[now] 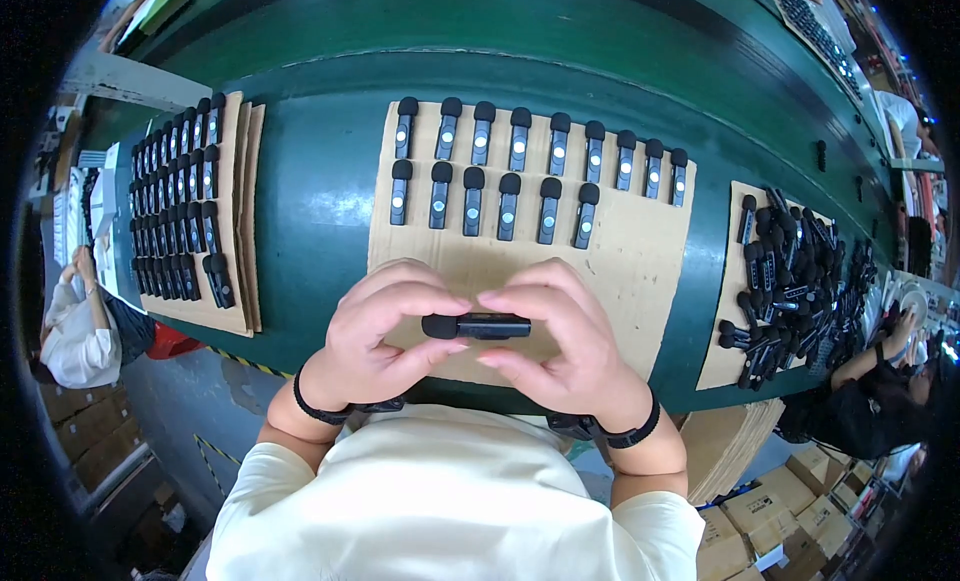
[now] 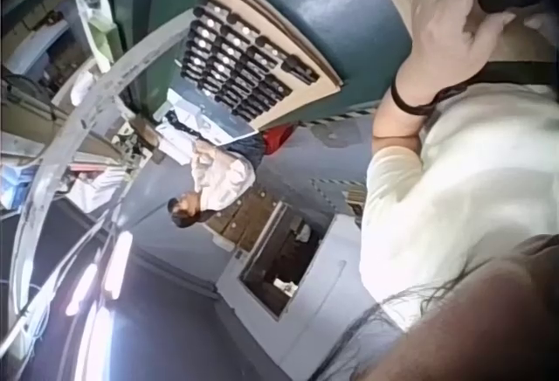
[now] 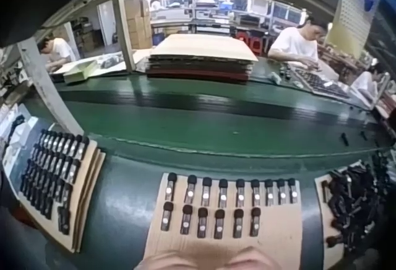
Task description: The person picks up a microphone from a conveyor belt, turns it over by hand, and presses its buttons. They then place the microphone onto a cardboard sheet and repeat the process with other microphones.
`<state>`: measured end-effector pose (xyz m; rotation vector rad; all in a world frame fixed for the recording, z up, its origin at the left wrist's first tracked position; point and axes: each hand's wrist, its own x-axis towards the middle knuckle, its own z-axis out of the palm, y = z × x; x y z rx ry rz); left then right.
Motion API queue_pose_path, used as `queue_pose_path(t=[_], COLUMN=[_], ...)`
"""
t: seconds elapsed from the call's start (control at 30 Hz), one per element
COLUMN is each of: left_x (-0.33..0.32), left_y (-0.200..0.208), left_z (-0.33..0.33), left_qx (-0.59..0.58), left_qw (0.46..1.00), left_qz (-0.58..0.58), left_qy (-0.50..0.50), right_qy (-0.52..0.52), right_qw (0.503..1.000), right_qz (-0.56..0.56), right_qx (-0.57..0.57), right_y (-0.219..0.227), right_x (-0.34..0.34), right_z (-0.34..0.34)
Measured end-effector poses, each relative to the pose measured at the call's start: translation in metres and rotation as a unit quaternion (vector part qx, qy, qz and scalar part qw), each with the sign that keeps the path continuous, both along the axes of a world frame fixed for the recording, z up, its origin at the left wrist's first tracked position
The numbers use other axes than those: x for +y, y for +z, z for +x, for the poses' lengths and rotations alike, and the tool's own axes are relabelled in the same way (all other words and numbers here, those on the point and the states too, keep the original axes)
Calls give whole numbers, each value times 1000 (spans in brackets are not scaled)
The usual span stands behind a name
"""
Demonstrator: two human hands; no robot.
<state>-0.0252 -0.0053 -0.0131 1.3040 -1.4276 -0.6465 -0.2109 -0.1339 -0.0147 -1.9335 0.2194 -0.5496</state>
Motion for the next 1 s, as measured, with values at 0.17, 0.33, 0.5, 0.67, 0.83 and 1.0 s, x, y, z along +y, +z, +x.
queue_pose_path(t=[0.17, 0.33, 0.5, 0.67, 0.83, 1.0], left_x=[-3, -3, -2, -5, -6, -6], left_y=[-2, -1, 2, 0, 1, 0], left_z=[0, 0, -1, 1, 3, 4], left_qx=[-34, -48, -32, -14, -51, -68], left_qw=[998, 998, 999, 999, 997, 995], left_qz=[-47, -35, 9, -31, -57, -68], left_qy=[23, 32, 34, 23, 30, 20], right_qy=[-26, -44, -73, -99, -82, -79], right_qw=[999, 996, 987, 988, 991, 989], right_qz=[-30, -67, -133, -105, -100, -114], right_qx=[-29, -37, -55, -63, -42, -51], right_y=[-3, -2, 4, 5, 5, 6], right_x=[-2, -1, 0, 4, 1, 1], right_z=[-1, 3, 7, 8, 4, 6])
